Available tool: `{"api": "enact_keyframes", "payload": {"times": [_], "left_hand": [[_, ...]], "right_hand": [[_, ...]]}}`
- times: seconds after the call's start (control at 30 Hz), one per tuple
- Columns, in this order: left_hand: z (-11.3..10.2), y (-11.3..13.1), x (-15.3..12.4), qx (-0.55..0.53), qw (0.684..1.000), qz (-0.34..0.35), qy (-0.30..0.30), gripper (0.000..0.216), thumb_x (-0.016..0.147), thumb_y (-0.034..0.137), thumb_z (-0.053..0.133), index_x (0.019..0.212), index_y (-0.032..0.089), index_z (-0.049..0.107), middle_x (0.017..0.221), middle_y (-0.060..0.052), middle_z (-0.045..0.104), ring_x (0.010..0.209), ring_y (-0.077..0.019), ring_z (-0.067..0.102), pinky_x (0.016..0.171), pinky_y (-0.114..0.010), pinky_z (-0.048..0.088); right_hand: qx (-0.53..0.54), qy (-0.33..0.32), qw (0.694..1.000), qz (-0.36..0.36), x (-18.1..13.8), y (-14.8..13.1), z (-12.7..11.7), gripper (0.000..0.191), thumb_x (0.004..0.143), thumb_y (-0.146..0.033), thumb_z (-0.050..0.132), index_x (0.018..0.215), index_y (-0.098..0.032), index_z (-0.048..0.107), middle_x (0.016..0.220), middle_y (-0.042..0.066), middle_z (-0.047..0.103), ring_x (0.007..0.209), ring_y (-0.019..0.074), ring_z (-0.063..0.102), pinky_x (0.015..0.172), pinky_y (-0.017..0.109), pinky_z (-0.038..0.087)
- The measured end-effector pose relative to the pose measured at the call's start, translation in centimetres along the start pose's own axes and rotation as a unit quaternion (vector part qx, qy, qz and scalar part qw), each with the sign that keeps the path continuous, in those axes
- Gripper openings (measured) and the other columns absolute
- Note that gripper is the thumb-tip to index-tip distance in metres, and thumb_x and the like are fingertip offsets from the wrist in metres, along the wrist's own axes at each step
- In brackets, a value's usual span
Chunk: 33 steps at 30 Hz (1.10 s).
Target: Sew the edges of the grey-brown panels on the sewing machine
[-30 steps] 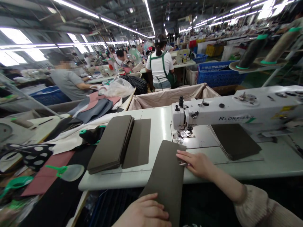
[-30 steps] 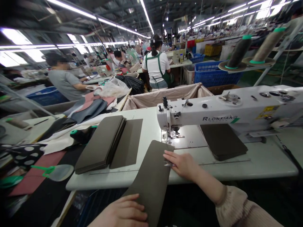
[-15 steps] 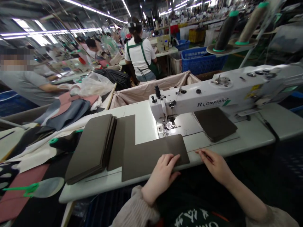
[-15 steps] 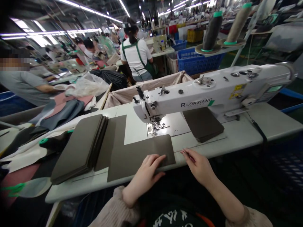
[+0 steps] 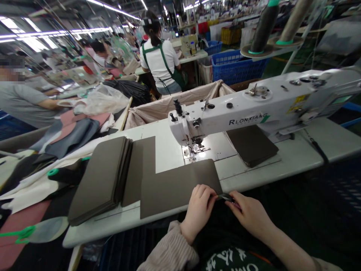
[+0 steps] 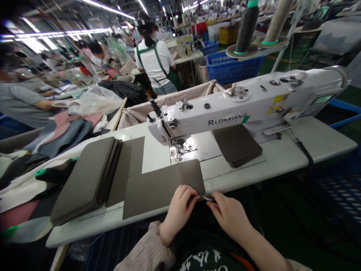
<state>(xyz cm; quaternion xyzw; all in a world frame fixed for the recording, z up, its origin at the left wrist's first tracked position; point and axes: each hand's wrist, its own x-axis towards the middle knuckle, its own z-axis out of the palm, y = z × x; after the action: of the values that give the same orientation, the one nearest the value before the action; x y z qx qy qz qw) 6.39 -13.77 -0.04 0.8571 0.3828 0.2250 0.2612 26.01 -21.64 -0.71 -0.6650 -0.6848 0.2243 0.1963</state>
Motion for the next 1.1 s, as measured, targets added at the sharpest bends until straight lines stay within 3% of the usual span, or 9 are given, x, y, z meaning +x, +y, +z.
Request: {"api": "enact_keyframes", "payload": {"times": [0.1,0.23,0.5,0.7,0.8,1.0,1.1], "left_hand": [[0.3,-0.24,-0.17,0.025,0.999,0.022,0.004,0.01,0.096,0.019,0.056,0.106,0.021,0.058,0.106,-0.006,0.058,0.099,-0.0219,0.052,0.087,-0.037,0.045],[0.65,-0.19,-0.45,0.057,0.997,0.06,-0.006,0.008,0.098,0.018,0.051,0.099,0.02,0.059,0.098,-0.004,0.059,0.091,-0.0211,0.051,0.081,-0.037,0.044],[0.59,0.21,-0.35,0.019,1.0,0.011,-0.001,0.009,0.1,0.017,0.047,0.096,0.018,0.054,0.097,-0.006,0.057,0.092,-0.021,0.05,0.084,-0.038,0.044],[0.11,-0.02,-0.48,0.049,0.998,0.04,-0.017,0.014,0.098,0.017,0.052,0.111,0.019,0.055,0.108,-0.007,0.057,0.099,-0.0224,0.05,0.087,-0.038,0.044],[0.18,-0.2,-0.64,0.068,0.995,0.072,-0.026,0.011,0.099,0.017,0.049,0.105,0.02,0.058,0.101,-0.005,0.059,0.094,-0.0217,0.051,0.085,-0.037,0.043],[0.56,0.35,-0.38,0.07,0.997,0.023,-0.009,0.012,0.099,0.014,0.045,0.097,0.018,0.056,0.1,-0.006,0.057,0.091,-0.0212,0.052,0.082,-0.037,0.043],[0.33,0.52,-0.26,0.081,0.996,0.031,-0.014,0.01,0.099,0.015,0.046,0.102,0.018,0.056,0.104,-0.007,0.057,0.093,-0.0219,0.052,0.083,-0.037,0.044]], "right_hand": [[-0.019,0.0,1.0,0.001,0.25,-0.08,0.46,0.017,0.099,-0.036,0.042,0.093,-0.024,0.052,0.082,0.0,0.065,0.069,0.0188,0.063,0.059,0.03,0.038],[-0.032,0.007,0.999,0.006,0.15,0.18,0.5,0.018,0.1,-0.037,0.041,0.095,-0.024,0.052,0.082,0.0,0.065,0.069,0.019,0.063,0.059,0.031,0.036],[-0.041,0.001,0.999,-0.005,0.16,-0.46,0.61,0.018,0.1,-0.036,0.041,0.094,-0.024,0.052,0.083,0.0,0.065,0.07,0.0193,0.062,0.061,0.031,0.036],[-0.035,0.01,0.999,0.005,0.33,-0.46,0.35,0.018,0.1,-0.037,0.04,0.095,-0.024,0.052,0.083,0.0,0.065,0.07,0.019,0.062,0.06,0.03,0.036],[-0.039,0.014,0.999,0.014,0.05,-0.01,0.08,0.019,0.1,-0.038,0.04,0.094,-0.024,0.052,0.081,-0.001,0.064,0.068,0.0185,0.062,0.059,0.03,0.035],[-0.047,0.007,0.999,0.006,-0.21,-0.06,0.24,0.018,0.1,-0.037,0.041,0.092,-0.024,0.052,0.081,0.0,0.065,0.068,0.0185,0.062,0.058,0.03,0.034],[-0.046,0.005,0.999,0.006,-0.03,-0.27,0.38,0.019,0.1,-0.037,0.041,0.091,-0.024,0.052,0.08,0.0,0.065,0.067,0.0187,0.062,0.058,0.031,0.034]]}}
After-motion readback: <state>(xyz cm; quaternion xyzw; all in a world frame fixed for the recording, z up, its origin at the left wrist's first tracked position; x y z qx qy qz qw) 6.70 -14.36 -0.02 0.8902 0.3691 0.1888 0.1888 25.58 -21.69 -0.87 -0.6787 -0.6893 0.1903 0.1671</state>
